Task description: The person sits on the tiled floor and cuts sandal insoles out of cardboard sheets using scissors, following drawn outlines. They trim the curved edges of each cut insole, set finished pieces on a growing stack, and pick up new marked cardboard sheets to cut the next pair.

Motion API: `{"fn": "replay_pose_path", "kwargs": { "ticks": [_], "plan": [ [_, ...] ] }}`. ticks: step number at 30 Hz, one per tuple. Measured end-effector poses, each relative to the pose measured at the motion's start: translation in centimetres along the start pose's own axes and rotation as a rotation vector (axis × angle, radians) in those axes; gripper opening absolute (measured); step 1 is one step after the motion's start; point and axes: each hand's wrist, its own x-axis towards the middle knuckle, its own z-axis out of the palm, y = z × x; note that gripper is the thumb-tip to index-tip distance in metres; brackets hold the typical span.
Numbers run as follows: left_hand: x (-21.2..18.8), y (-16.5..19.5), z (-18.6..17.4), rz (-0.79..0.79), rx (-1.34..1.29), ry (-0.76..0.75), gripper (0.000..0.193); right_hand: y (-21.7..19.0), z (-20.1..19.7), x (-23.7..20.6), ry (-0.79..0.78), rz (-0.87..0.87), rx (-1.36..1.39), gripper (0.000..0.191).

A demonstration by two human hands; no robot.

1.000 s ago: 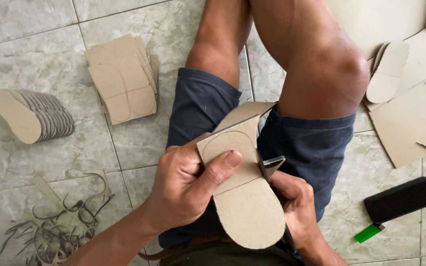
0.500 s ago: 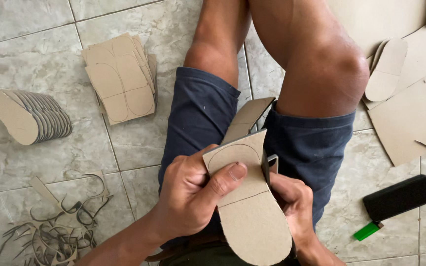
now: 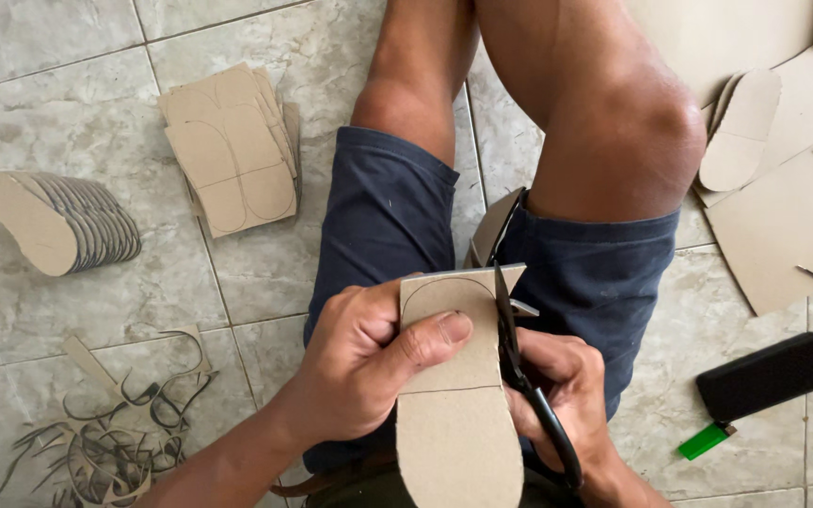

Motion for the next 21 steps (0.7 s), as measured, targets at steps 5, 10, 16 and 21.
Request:
{"fn": "replay_pose_path", "kwargs": {
  "ticks": [5, 10, 16, 21],
  "plan": [
    [0.1, 0.6, -0.4, 0.003, 0.039, -0.109, 0.022, 0.4, -0.3, -0.2, -0.038, 0.042, 0.039, 0.025],
    [0.4, 0.9, -1.3, -0.112, -0.089, -0.162, 0.024, -0.1, -0.6, 0.1, -0.095, -0.039, -0.069, 0.026],
    [0.7, 1.5, -1.6, -0.091, -0.077, -0.250, 0.024, -0.8, -0.3, 0.1, -0.115, 0.040, 0.053, 0.030],
    [1.0, 1.6, -2.5, -0.176, -0.097, -0.287, 0.023, -1.5, -0.3, 0.6, -0.151, 0.023, 0.019, 0.031]
  ]
}}
